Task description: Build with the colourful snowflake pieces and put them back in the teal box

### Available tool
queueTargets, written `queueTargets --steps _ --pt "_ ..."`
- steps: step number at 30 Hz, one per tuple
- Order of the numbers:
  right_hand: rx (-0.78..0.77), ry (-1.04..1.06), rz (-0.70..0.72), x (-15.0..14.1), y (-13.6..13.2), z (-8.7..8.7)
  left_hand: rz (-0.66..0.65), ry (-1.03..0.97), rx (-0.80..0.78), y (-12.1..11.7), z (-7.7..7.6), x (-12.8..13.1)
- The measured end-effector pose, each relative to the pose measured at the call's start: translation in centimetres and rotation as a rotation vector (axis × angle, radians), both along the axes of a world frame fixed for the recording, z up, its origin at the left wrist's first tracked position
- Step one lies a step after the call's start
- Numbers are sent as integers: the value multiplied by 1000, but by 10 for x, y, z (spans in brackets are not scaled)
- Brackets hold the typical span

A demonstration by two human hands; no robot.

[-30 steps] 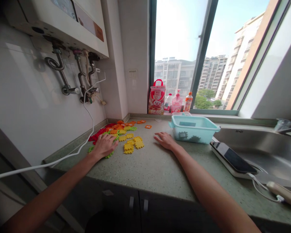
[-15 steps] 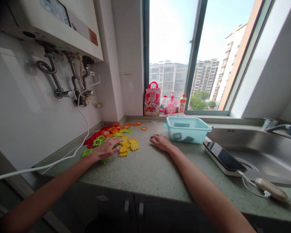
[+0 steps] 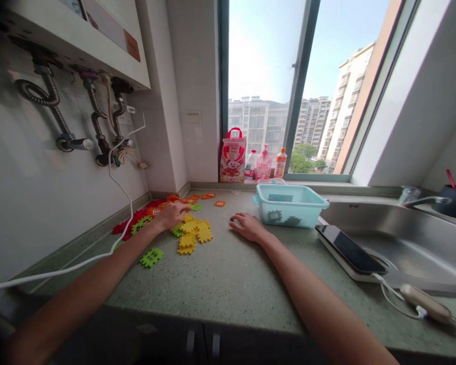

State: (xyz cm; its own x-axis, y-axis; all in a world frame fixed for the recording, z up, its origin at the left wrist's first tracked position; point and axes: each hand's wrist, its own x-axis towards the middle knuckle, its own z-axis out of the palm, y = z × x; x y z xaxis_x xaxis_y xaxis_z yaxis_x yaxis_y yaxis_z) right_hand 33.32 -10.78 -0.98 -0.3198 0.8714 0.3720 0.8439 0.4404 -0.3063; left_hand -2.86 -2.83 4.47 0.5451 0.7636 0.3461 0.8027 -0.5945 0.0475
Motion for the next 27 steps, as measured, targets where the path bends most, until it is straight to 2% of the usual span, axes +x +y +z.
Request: queueTargets --steps 6,10,13,16,19,21,23,25,27 --pt "-8 -25 -17 -2 -2 2 73 110 -25 12 -10 -3" --pt "12 -49 -3 -7 -5 5 47 125 36 -2 -8 -2" --pt "57 -56 63 -25 -15 13 1 97 14 -16 -6 4" --pt "85 -55 172 -56 -34 24 -133 20 -65 -24 -2 8" --pt "17 -82 258 -83 -50 31 -276 -59 -114 -24 9 2" --pt "-39 -115 292 -91 -55 32 -285 -76 -192 -23 18 -8" --pt "-56 -133 322 -88 -53 32 -255 -49 -336 -22 25 -18" --pt "-41 -135 321 -81 -50 32 -227 -9 -479 -21 28 -26" --pt "-14 -131 274 -75 -49 33 -213 17 -556 -21 27 -28"
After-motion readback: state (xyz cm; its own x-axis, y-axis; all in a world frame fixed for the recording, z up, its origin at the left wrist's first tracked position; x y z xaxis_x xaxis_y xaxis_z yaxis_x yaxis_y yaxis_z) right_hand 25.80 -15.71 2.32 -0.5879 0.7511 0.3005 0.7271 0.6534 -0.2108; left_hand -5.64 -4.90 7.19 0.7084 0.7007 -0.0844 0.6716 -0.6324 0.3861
